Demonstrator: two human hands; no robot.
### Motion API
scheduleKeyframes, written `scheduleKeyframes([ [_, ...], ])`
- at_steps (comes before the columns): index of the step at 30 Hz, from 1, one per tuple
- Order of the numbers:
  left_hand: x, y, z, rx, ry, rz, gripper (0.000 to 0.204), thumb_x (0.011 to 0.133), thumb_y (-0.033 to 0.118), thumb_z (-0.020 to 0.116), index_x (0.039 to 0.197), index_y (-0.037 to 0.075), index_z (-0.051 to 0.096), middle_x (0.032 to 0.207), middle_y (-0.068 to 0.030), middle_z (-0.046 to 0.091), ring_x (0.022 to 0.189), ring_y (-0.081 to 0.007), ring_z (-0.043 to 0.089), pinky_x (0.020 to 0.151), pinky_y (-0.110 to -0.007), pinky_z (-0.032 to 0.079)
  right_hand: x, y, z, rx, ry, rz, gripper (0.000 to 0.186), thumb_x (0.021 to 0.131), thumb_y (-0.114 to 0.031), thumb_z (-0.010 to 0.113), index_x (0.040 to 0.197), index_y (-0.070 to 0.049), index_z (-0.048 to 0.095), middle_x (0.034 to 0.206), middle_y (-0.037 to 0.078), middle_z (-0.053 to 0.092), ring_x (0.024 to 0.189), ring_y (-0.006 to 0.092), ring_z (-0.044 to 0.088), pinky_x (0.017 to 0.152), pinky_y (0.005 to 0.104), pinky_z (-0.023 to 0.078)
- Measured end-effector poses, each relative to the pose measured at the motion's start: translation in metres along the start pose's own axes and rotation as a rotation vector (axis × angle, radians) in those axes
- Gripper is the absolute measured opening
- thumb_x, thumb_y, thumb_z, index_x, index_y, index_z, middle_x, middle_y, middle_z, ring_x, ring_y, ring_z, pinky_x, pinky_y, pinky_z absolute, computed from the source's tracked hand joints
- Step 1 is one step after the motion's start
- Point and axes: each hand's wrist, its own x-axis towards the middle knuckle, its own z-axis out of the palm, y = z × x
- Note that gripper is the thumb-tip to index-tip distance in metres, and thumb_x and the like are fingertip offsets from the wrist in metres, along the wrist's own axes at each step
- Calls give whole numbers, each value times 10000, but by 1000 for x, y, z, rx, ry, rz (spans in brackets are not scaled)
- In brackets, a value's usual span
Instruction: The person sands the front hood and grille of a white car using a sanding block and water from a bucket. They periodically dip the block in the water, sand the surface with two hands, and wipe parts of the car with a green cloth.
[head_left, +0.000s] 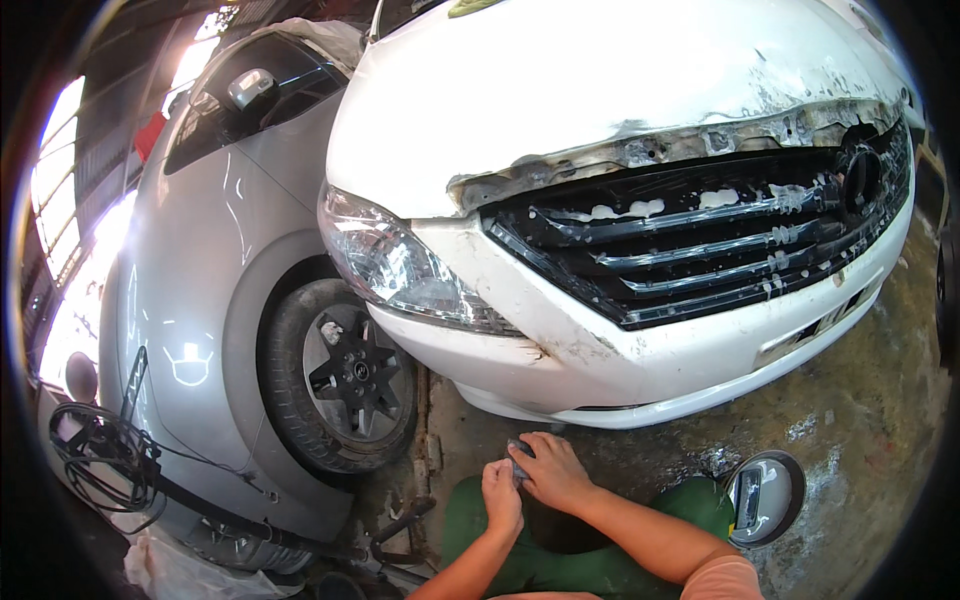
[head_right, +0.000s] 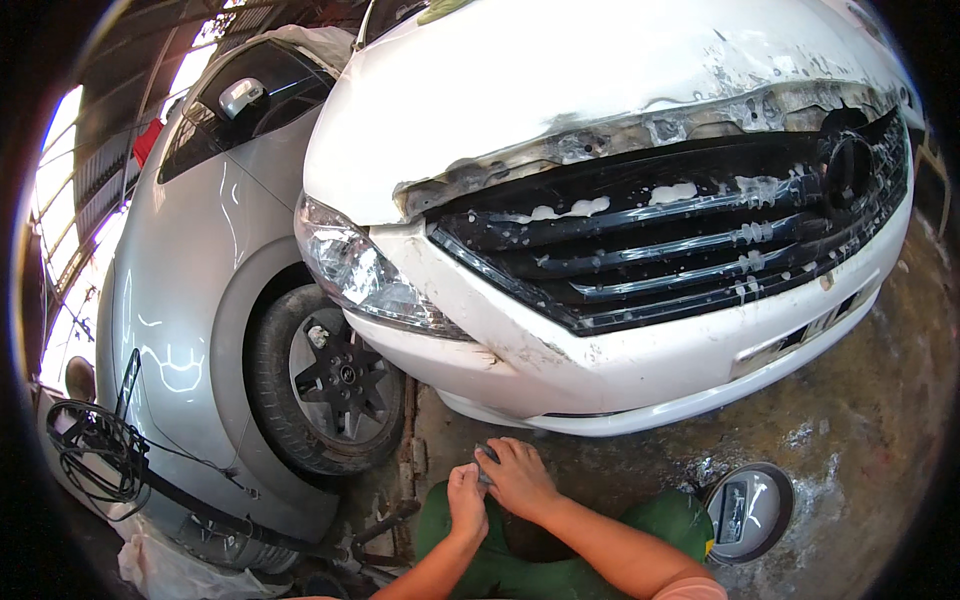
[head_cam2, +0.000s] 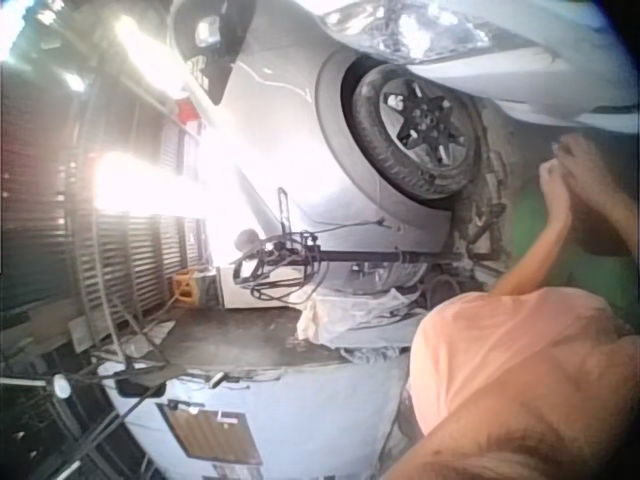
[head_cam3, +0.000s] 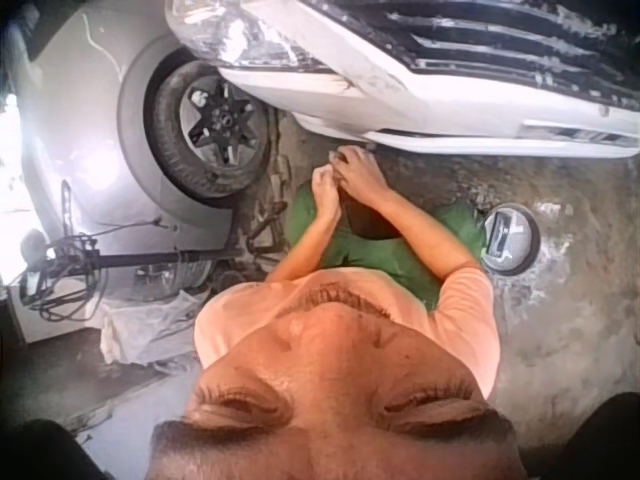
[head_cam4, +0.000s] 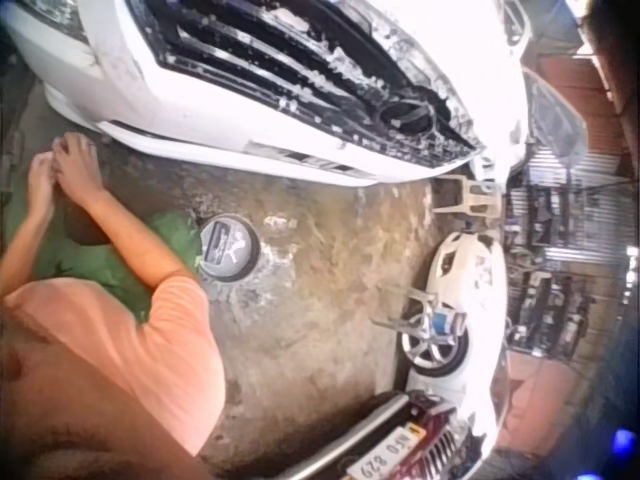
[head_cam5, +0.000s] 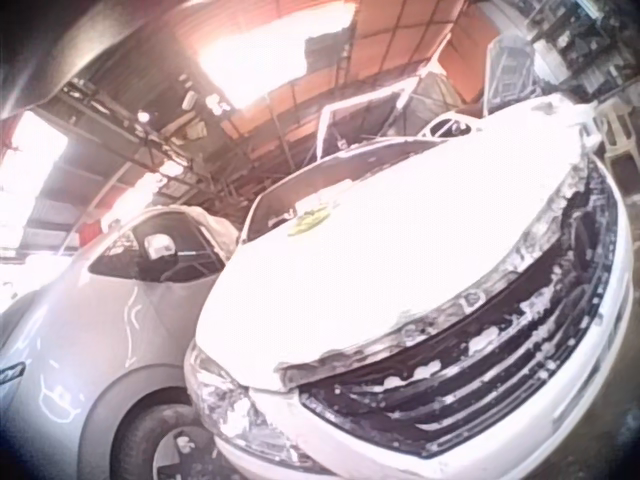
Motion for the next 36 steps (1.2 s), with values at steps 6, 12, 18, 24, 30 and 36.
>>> scheduleKeyframes([
  [6, 1, 5, 14, -94, -27, -6, 227, 1066, 206, 588, 1202, 25, 563, 1062, -32, 609, 918, -108, 567, 853, -296, 483, -4, 5, 5, 6, -52, 100, 720, 846, -185, 749, 1509, -114, 479, 1439, 208, 507, 1246, 413, 559, 981, 543, 488],
  [12, -7, 32, 41, -271, -227, -244, 465, 1076, 257, 576, 1461, 25, 458, 1429, -92, 520, 1319, -187, 518, 1127, -351, 414, 0, 3, 10, 135, 64, 172, 701, 852, -190, 734, 1501, -85, 492, 1480, 231, 476, 1271, 433, 541, 1034, 541, 461],
  [18, 1, 37, 36, -180, -169, -122, 444, 1085, 269, 557, 1445, 16, 496, 1403, -80, 559, 1268, -181, 548, 1091, -345, 436, 7, 11, -4, 307, -10, -58, 741, 851, -231, 724, 1501, 5, 461, 1585, 254, 367, 1387, 458, 447, 1147, 522, 382],
  [24, 47, 121, 9, 193, -129, 356, 309, 1057, 207, 573, 1264, -17, 623, 1119, -105, 706, 1002, -176, 650, 906, -318, 514, 13, -7, -25, 323, 12, -149, 728, 905, -286, 689, 1529, -11, 435, 1642, 239, 306, 1473, 413, 381, 1189, 485, 351],
  [30, 95, 313, 50, 494, -138, 917, 321, 1065, 173, 552, 1259, -79, 594, 1084, -111, 720, 1033, -167, 672, 934, -290, 509, 9, 22, 3, 426, -402, -96, 576, 943, -322, 609, 1457, -72, 548, 1515, 144, 516, 1363, 336, 524, 1113, 469, 439],
  [36, 79, 388, 144, 757, -281, 830, 263, 1069, 201, 553, 1181, -32, 602, 868, -83, 661, 785, -134, 631, 753, -291, 520, 10, 44, 23, 275, -568, -43, 497, 940, -332, 593, 1379, -103, 635, 1397, 115, 623, 1260, 333, 608, 1046, 457, 503],
])
